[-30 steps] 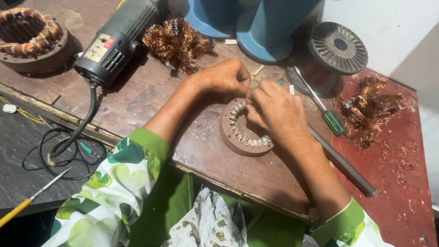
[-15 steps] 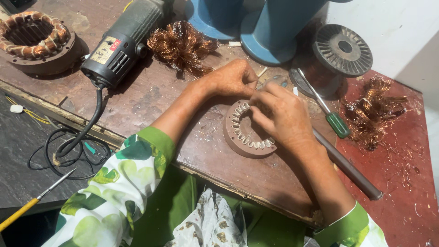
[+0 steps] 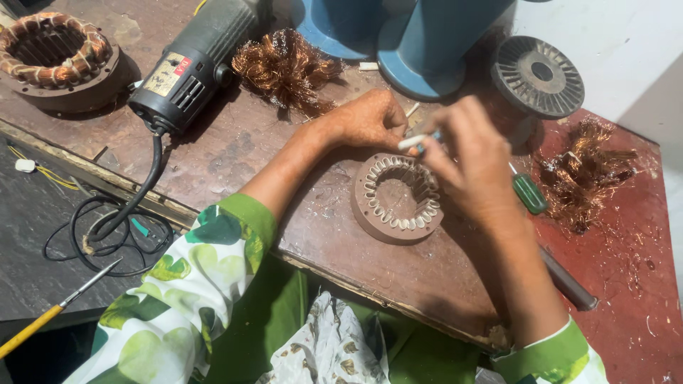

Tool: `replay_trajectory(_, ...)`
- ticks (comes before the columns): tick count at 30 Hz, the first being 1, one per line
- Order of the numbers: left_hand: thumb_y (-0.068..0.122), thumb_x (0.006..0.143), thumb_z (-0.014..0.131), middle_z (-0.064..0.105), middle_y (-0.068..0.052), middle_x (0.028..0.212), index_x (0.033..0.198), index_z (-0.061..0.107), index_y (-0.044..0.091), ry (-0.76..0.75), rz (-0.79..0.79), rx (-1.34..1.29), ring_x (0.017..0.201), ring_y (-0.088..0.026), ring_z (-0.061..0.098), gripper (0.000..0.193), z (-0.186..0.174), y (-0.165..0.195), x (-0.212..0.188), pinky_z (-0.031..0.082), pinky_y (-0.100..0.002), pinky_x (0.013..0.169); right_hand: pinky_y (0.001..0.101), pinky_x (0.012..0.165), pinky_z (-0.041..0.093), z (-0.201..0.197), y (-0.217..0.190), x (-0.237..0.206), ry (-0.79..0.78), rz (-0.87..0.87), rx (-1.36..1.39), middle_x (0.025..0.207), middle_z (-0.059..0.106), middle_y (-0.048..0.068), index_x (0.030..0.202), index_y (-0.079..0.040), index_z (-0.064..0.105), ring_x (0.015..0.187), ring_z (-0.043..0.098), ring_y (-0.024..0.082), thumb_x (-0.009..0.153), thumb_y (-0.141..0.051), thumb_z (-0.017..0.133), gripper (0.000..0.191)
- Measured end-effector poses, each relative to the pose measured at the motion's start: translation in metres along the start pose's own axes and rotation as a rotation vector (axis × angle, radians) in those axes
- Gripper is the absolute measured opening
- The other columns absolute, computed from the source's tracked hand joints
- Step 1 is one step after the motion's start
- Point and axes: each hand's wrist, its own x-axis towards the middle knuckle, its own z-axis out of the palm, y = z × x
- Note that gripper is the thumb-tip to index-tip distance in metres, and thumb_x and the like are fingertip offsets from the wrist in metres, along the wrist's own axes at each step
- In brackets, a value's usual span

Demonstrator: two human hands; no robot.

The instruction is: The person uses a hammer and a screwdriver to tap and adjust copper windings on a motor stator core. They repeatedly strike the windings to seat them and then insert small white insulating spacers between the coils.

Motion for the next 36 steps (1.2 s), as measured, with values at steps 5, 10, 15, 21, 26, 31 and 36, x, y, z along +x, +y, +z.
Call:
replay_trajectory(5, 0.030, 0.077, 0.087, 0.068, 0.004, 0.058, 0.055, 0.065, 0.012, 0.002, 0.030, 0.012, 0.046, -0.008, 0.050, 0.035, -0.003, 0.007, -0.005, 0.037, -0.032, 0.045, 0.0344, 0.076, 0.058, -0.017, 0.022, -0.009, 0.177, 0.218, 0.042, 0.107, 0.060, 0.007, 0.108, -0.005, 0.063, 0.090, 0.070, 0.019, 0.099, -0.016, 0.064, 0.015)
replay_trajectory(10, 0.032, 0.076, 0.088, 0.058, 0.001, 0.050, 0.055, 0.064, 0.012, 0.008, -0.025, 0.019, 0.045, -0.009, 0.047, 0.038, -0.004, 0.011, -0.010, 0.034, -0.032, 0.045, 0.0387, 0.079, 0.057, -0.020, 0.027, -0.008, 0.205, 0.136, -0.287, 0.107, 0.063, 0.011, 0.106, -0.005, 0.068, 0.089, 0.069, 0.023, 0.095, -0.018, 0.077, 0.020)
replay_trajectory(15, 0.032, 0.076, 0.088, 0.059, 0.003, 0.050, 0.056, 0.065, 0.012, 0.000, 0.009, 0.014, 0.046, -0.009, 0.047, 0.036, -0.004, 0.008, -0.008, 0.035, -0.031, 0.045, 0.0296, 0.069, 0.060, -0.007, 0.011, -0.006, 0.005, 0.143, -0.011, 0.106, 0.065, 0.007, 0.103, -0.008, 0.069, 0.082, 0.070, 0.018, 0.091, -0.020, 0.074, 0.017)
replay_trajectory(21, 0.027, 0.079, 0.083, 0.058, 0.004, 0.052, 0.059, 0.065, 0.012, -0.008, 0.055, -0.011, 0.048, -0.006, 0.049, 0.030, -0.004, -0.002, -0.008, 0.039, -0.028, 0.045, 0.0329, 0.068, 0.059, 0.012, -0.006, -0.011, -0.112, -0.059, -0.107, 0.104, 0.067, 0.002, 0.099, -0.012, 0.073, 0.073, 0.069, 0.018, 0.087, -0.024, 0.076, 0.017)
replay_trajectory(26, 0.027, 0.078, 0.083, 0.057, 0.004, 0.050, 0.058, 0.066, 0.012, -0.005, 0.028, 0.003, 0.045, -0.007, 0.048, 0.029, -0.002, -0.004, -0.005, 0.038, -0.028, 0.044, 0.0335, 0.065, 0.059, 0.020, -0.009, -0.008, -0.151, 0.010, -0.136, 0.100, 0.065, 0.002, 0.098, -0.010, 0.069, 0.072, 0.069, 0.018, 0.088, -0.023, 0.074, 0.017)
replay_trajectory(31, 0.032, 0.077, 0.085, 0.056, 0.004, 0.050, 0.057, 0.064, 0.012, -0.006, 0.069, 0.011, 0.046, -0.006, 0.047, 0.035, -0.003, -0.003, -0.005, 0.037, -0.028, 0.044, 0.0373, 0.064, 0.056, 0.023, -0.013, -0.006, -0.119, -0.067, -0.236, 0.098, 0.062, 0.005, 0.100, -0.009, 0.066, 0.080, 0.069, 0.022, 0.088, -0.023, 0.074, 0.020)
replay_trajectory(36, 0.031, 0.076, 0.085, 0.058, 0.004, 0.050, 0.057, 0.065, 0.014, -0.006, 0.051, -0.005, 0.046, -0.006, 0.048, 0.033, -0.003, -0.002, -0.006, 0.037, -0.028, 0.044, 0.0384, 0.060, 0.054, 0.024, -0.017, -0.004, -0.182, -0.015, -0.319, 0.096, 0.061, 0.006, 0.099, -0.008, 0.065, 0.079, 0.069, 0.022, 0.089, -0.024, 0.073, 0.020)
